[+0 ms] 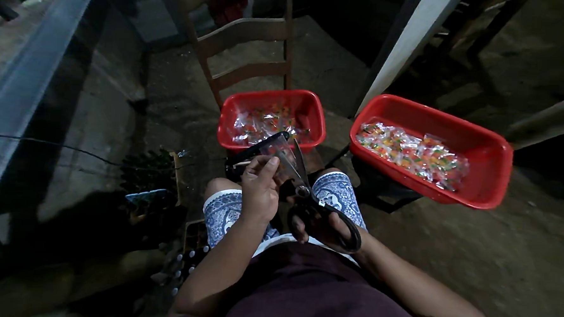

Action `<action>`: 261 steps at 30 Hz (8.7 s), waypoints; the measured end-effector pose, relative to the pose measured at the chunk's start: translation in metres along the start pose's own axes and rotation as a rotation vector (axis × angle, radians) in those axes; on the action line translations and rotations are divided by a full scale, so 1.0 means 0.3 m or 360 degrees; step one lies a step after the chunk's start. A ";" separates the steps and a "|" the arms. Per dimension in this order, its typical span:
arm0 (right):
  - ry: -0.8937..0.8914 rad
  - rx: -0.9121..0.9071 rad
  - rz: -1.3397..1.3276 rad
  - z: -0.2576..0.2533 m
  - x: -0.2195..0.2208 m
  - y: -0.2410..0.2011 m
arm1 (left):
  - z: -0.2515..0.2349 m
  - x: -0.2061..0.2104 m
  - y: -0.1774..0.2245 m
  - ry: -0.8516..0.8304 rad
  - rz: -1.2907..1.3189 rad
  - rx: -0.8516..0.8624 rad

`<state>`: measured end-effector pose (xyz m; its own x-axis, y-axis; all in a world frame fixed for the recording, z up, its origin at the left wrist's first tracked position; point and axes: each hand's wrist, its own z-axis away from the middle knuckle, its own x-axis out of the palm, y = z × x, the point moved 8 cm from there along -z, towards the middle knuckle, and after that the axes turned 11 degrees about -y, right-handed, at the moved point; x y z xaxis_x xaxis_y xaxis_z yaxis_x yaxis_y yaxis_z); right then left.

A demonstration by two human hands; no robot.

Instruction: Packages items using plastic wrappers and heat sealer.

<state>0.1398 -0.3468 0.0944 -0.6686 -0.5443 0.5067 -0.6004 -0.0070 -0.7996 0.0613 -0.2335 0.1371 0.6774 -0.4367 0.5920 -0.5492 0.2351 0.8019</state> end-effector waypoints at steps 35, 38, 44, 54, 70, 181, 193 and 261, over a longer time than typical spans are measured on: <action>0.0121 -0.0073 -0.0113 -0.022 0.005 0.038 | -0.011 -0.021 -0.038 -0.0027 -0.0022 -0.0146; 0.0061 -0.0120 -0.0207 -0.027 0.009 0.042 | -0.009 -0.018 -0.040 -0.0069 -0.0034 -0.0184; 0.0032 -0.0200 -0.0310 -0.041 0.010 0.041 | -0.009 -0.012 -0.050 -0.0149 -0.0008 -0.0204; 0.0162 -0.0112 -0.0095 -0.039 -0.011 0.024 | -0.029 -0.024 -0.036 -0.0217 -0.0112 -0.0176; 0.0257 -0.0041 0.0040 -0.046 -0.043 0.010 | -0.048 -0.040 -0.038 -0.0292 -0.0242 -0.0210; 0.1070 0.1901 0.2467 -0.109 -1.156 -0.241 | -0.866 -0.789 -0.262 0.0101 -0.2132 -0.0712; 0.1078 0.2201 0.2301 -0.368 -1.359 -0.044 | -0.619 -0.621 -0.217 0.0298 -0.1731 0.0132; 0.0427 0.1331 0.2045 -0.426 -1.017 -0.394 | -0.784 -0.462 -0.186 -0.0378 -0.1895 -0.0171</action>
<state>0.3586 -0.0728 0.0756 -0.6340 -0.3912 -0.6671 0.7620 -0.1687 -0.6252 0.1132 0.0180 0.0294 0.6173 -0.5733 -0.5387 0.4054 -0.3550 0.8424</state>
